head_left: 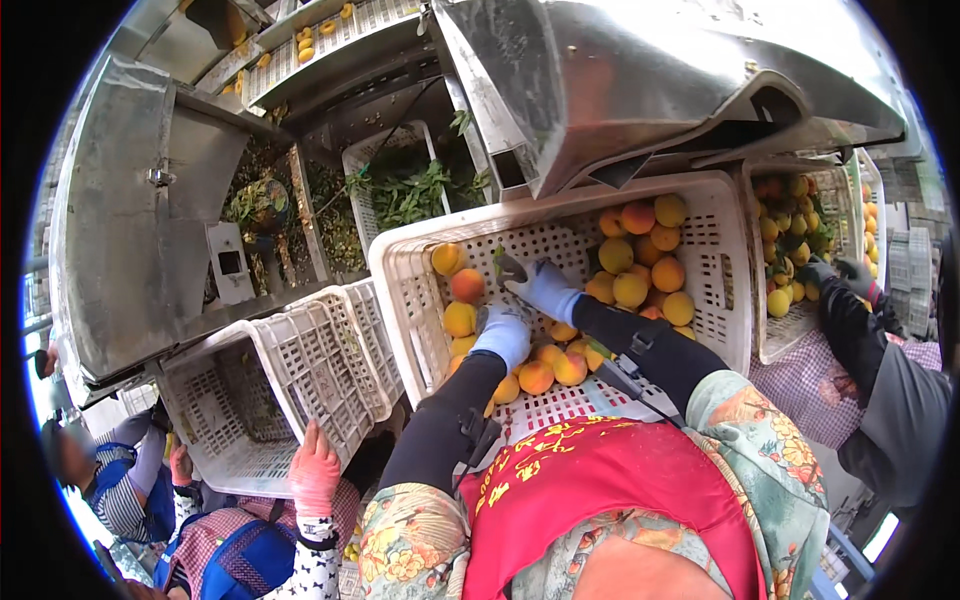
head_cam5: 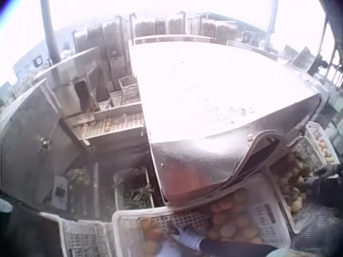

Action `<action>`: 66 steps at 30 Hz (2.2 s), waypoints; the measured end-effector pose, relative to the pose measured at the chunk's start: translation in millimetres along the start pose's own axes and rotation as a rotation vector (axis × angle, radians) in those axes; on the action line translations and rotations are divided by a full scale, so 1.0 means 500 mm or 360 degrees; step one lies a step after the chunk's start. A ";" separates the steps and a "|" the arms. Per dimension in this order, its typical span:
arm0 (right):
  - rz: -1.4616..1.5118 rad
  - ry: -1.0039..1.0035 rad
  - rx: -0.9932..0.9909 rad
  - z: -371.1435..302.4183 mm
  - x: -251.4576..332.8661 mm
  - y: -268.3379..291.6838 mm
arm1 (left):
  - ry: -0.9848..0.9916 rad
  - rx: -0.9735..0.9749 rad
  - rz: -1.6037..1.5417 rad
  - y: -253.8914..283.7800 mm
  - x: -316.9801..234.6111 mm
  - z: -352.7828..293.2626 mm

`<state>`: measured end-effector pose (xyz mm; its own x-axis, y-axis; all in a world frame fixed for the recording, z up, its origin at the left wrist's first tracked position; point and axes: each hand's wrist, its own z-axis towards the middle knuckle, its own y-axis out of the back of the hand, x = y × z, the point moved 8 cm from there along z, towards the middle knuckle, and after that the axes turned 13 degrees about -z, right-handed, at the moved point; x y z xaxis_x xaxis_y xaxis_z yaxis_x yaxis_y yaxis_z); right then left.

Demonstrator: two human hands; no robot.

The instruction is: Sorting peaches from plastic crates into an industrial machine for processing.

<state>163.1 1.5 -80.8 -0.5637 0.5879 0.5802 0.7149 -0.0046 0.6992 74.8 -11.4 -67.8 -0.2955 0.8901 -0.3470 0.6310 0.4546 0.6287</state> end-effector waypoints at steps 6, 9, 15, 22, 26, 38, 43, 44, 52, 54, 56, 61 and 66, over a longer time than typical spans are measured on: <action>-0.0283 -0.0216 0.0413 0.095 0.087 -0.160 | 0.0035 0.0043 -0.0273 0.094 -0.014 -0.152; -0.0237 -0.0393 0.0585 0.104 0.049 -0.148 | 0.0089 -0.0361 -0.1032 0.127 0.038 -0.191; 0.0111 0.0238 -0.0472 -0.070 0.092 0.144 | -0.0426 -0.0818 -0.3512 0.121 0.111 -0.229; 0.0507 0.0631 -0.0644 -0.267 0.175 0.327 | -0.1077 -0.1008 -0.3324 0.208 0.054 -0.204; 0.0895 0.0426 -0.0487 -0.303 0.177 0.357 | -0.1201 -0.0977 -0.3334 0.232 0.034 -0.201; -0.0695 0.0019 -0.1881 -0.250 0.188 0.504 | -0.1341 -0.0843 -0.3658 0.295 -0.032 -0.187; -0.0777 -0.0132 -0.1820 -0.194 0.188 0.514 | -0.1409 -0.0490 -0.4345 0.296 -0.024 -0.194; -0.0742 -0.0114 -0.1859 -0.164 0.181 0.530 | -0.1438 -0.0470 -0.4328 0.304 -0.028 -0.187; 0.0016 0.0428 -0.1252 -0.231 0.231 0.494 | -0.1301 -0.0502 -0.4509 0.312 -0.011 -0.191; 0.0189 0.0575 -0.0880 -0.249 0.240 0.439 | -0.1444 -0.0252 -0.4327 0.325 -0.021 -0.195; 0.0403 0.0734 -0.0838 -0.272 0.248 0.424 | -0.1410 -0.0565 -0.3777 0.320 -0.012 -0.197; -0.0166 0.0663 -0.1283 -0.328 0.266 0.446 | -0.1495 -0.0350 -0.3870 0.362 -0.086 -0.213; -0.0487 0.0392 -0.1738 -0.335 0.227 0.489 | -0.1094 -0.0677 -0.3566 0.311 -0.039 -0.175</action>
<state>204.5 -68.5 226.2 -0.8024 0.5123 0.3060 -0.1351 -0.6555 0.7430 115.8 44.8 97.6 0.1959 -0.8667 -0.4588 -0.3371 0.3799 -0.8614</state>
